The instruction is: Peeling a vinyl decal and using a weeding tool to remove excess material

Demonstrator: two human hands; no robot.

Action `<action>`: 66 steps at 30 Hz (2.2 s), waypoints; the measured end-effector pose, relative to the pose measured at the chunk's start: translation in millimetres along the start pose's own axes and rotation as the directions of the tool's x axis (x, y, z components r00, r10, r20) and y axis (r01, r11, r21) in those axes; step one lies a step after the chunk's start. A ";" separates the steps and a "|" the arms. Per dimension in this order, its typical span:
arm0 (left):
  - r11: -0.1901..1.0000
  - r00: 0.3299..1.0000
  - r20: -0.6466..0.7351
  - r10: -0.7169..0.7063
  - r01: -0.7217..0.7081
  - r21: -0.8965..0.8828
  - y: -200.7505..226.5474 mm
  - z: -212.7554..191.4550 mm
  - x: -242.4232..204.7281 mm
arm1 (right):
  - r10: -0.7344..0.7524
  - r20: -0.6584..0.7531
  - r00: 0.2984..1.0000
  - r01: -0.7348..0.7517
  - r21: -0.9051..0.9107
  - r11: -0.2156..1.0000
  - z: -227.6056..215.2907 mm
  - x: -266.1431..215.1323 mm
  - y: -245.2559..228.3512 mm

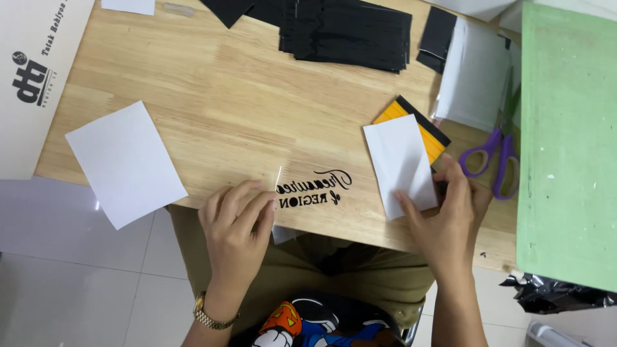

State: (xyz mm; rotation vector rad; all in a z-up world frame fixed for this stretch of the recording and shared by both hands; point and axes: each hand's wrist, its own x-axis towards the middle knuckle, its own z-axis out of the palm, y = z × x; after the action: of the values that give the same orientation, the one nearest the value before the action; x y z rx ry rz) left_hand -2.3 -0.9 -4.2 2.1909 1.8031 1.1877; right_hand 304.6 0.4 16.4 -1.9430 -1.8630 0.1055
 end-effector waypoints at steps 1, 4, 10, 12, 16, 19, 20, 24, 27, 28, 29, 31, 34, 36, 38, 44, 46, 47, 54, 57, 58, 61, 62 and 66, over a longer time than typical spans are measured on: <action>1.000 1.000 -0.004 -0.009 0.009 -0.001 -2.3 -0.4 -1.3 | -0.007 0.005 1.000 0.007 -0.004 1.000 -2.4 2.4 -4.3; 0.999 0.999 0.018 -0.031 0.030 0.040 -7.8 0.6 -3.5 | 0.278 0.102 0.955 -0.296 0.303 0.906 -10.0 8.9 -11.2; 0.999 0.999 0.028 0.035 -0.034 -0.010 -4.9 6.5 1.6 | 0.358 0.127 0.925 -0.366 0.548 0.752 -15.7 29.8 -6.3; 1.000 0.999 0.049 -0.017 0.018 -0.020 0.1 6.3 2.2 | 0.291 0.082 0.953 -0.293 0.490 0.821 -11.6 45.0 -4.3; 0.999 0.999 0.046 -0.011 0.013 -0.042 0.8 10.2 0.7 | 0.274 0.021 0.962 -0.243 0.532 0.811 -8.4 61.2 -4.8; 1.000 0.999 0.050 0.017 -0.016 -0.020 5.2 4.9 4.7 | 0.246 0.012 0.969 -0.216 0.523 0.825 -10.3 61.9 -6.3; 0.999 0.998 0.062 0.022 -0.020 -0.030 6.8 3.2 6.6 | 0.216 0.012 0.976 -0.188 0.537 0.822 -9.9 61.9 -4.4; 0.998 0.998 0.037 0.049 -0.047 -0.049 10.7 6.9 9.3 | 0.153 0.005 0.988 -0.126 0.591 0.797 -15.0 65.8 -9.2; 0.996 1.000 0.014 0.025 -0.024 -0.087 13.7 7.4 9.9 | 0.111 0.000 0.994 -0.082 0.674 0.734 -17.8 63.2 -12.6; 0.996 1.000 0.015 0.028 -0.027 -0.086 13.9 8.0 9.2 | 0.113 -0.001 0.994 -0.082 0.676 0.732 -18.3 60.2 -14.4; 0.996 1.000 -0.005 0.015 -0.015 -0.088 13.8 8.8 8.3 | 0.165 0.052 0.985 -0.148 0.747 0.648 -18.3 57.1 -16.0; 0.996 1.000 -0.019 0.000 -0.001 -0.088 15.3 8.3 5.6 | 0.212 0.116 0.970 -0.217 0.806 0.551 -18.6 47.5 -19.8; 0.991 0.999 -0.043 0.019 -0.025 -0.128 21.6 3.2 5.9 | 0.195 0.179 0.964 -0.233 0.924 0.303 -18.8 29.0 -23.0; 0.984 0.999 -0.027 0.020 -0.025 -0.178 29.3 -3.1 9.0 | 0.127 0.176 0.976 -0.192 0.974 0.123 -17.1 17.1 -21.2; 0.972 0.999 -0.027 0.038 -0.043 -0.232 35.1 -0.4 7.0 | 0.120 0.166 0.979 -0.180 0.977 0.117 -19.0 8.1 -23.6; 0.910 0.991 -0.026 0.131 -0.131 -0.394 67.0 -2.3 8.0 | 0.132 0.158 0.979 -0.183 0.960 0.210 -18.6 -14.3 -23.8; 0.901 0.988 -0.016 0.154 -0.147 -0.407 75.4 -7.5 9.1 | 0.130 0.170 0.977 -0.195 0.957 0.214 -18.2 -21.3 -24.6; 0.894 0.989 0.005 0.148 -0.131 -0.428 77.6 -9.8 9.0 | 0.150 0.190 0.970 -0.220 0.949 0.226 -18.0 -25.1 -24.8; 0.487 0.946 0.283 -0.159 0.325 -0.811 84.1 -18.0 -4.9 | -0.149 0.400 0.904 -0.190 0.690 0.699 -24.6 -39.0 -43.5; 0.162 0.843 0.316 -0.436 0.419 -0.894 91.3 0.3 -30.2 | -0.186 0.279 0.942 -0.272 0.960 0.062 -5.7 -63.9 -35.1; 0.161 0.845 0.326 -0.425 0.425 -0.891 96.5 -3.5 -26.7 | -0.172 0.274 0.946 -0.268 0.962 0.060 -4.5 -68.1 -37.8; 0.499 0.957 0.118 -0.265 0.241 -0.833 110.8 -12.3 -17.3 | -0.114 0.223 0.968 -0.221 0.975 0.027 -4.5 -84.4 -45.0; 0.566 0.995 0.098 0.012 0.074 -0.821 112.5 -14.9 -14.3 | -0.089 0.189 0.978 -0.189 0.982 0.010 -5.6 -90.6 -49.0; 0.721 0.937 0.133 0.322 -0.152 -0.676 131.0 -15.9 -8.9 | 0.006 0.061 0.998 -0.061 0.998 -0.025 -9.5 -105.5 -63.5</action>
State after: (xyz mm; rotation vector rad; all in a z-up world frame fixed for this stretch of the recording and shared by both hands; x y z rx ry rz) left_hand 94.2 -55.9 67.8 2.0307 0.8164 1.2688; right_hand 239.5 -104.4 22.1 -0.7908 -0.9805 1.2022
